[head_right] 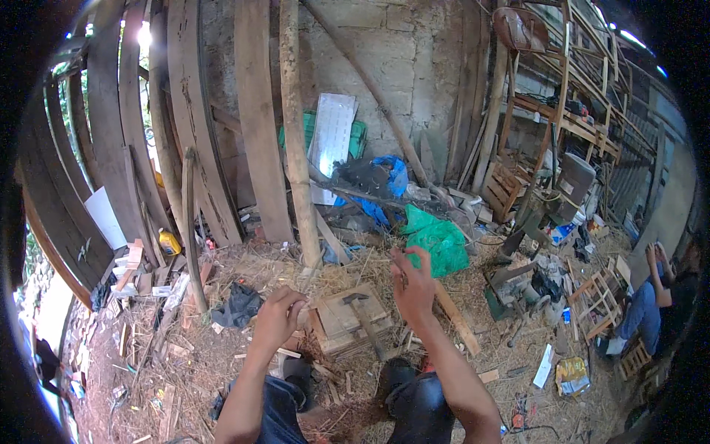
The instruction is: The person shapes and scrapes thin wooden sticks using a knife.
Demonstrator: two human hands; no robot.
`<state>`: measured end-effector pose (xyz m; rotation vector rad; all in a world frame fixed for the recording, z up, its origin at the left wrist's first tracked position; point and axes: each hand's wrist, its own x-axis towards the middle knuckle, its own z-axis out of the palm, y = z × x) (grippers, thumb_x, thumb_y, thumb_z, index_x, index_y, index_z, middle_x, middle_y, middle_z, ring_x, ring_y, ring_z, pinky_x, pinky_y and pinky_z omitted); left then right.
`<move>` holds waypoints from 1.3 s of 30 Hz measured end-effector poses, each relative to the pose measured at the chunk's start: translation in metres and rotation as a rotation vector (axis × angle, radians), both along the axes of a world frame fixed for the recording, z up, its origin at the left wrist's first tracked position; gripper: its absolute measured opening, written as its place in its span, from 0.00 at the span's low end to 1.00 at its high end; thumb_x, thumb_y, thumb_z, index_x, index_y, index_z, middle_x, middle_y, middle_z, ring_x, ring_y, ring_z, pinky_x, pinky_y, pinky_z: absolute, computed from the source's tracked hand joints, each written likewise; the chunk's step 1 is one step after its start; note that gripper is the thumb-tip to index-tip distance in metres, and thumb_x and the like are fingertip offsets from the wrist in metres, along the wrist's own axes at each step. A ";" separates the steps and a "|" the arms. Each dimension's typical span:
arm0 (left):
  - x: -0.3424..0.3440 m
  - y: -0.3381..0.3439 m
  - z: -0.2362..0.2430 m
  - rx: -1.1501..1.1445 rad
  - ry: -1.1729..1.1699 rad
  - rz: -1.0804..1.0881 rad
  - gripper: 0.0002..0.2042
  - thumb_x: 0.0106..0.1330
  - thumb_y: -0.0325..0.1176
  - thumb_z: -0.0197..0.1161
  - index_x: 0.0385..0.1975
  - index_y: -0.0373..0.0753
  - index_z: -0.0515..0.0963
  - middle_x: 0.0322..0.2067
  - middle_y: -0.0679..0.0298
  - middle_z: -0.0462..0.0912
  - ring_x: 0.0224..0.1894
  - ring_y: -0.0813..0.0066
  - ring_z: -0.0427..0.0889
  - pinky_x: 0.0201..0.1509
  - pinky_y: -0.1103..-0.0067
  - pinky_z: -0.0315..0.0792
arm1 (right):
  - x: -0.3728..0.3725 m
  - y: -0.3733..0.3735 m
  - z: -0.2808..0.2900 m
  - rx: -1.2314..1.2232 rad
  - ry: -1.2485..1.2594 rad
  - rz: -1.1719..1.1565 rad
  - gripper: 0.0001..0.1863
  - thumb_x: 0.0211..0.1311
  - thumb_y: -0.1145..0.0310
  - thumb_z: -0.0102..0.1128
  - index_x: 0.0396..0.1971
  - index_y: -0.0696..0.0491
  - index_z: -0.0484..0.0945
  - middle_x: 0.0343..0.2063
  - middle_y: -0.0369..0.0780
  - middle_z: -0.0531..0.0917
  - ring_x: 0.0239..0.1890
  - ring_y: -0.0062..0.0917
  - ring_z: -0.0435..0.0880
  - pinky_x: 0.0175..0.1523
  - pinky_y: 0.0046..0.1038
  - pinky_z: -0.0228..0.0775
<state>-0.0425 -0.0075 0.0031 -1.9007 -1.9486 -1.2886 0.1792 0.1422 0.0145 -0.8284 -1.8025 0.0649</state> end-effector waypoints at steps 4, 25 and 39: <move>-0.010 0.000 -0.004 -0.013 -0.001 0.031 0.03 0.55 0.25 0.59 0.29 0.37 0.77 0.28 0.57 0.74 0.33 0.56 0.74 0.37 0.69 0.70 | -0.001 0.000 -0.016 -0.024 -0.229 0.158 0.11 0.54 0.74 0.57 0.39 0.51 0.77 0.39 0.37 0.75 0.26 0.32 0.79 0.27 0.34 0.68; -0.026 0.036 -0.050 -0.074 -1.011 -0.149 0.07 0.61 0.28 0.60 0.38 0.34 0.77 0.29 0.65 0.79 0.31 0.81 0.76 0.35 0.84 0.70 | -0.100 -0.043 -0.081 -0.548 -0.094 0.533 0.12 0.56 0.65 0.61 0.29 0.60 0.76 0.15 0.39 0.74 0.18 0.23 0.70 0.26 0.27 0.61; -0.087 0.006 -0.047 0.279 -1.161 -0.143 0.03 0.62 0.25 0.55 0.34 0.35 0.74 0.26 0.66 0.77 0.27 0.80 0.75 0.31 0.83 0.69 | -0.140 -0.081 -0.070 -0.557 -0.330 0.665 0.12 0.58 0.64 0.58 0.30 0.59 0.75 0.23 0.49 0.78 0.24 0.40 0.78 0.31 0.33 0.67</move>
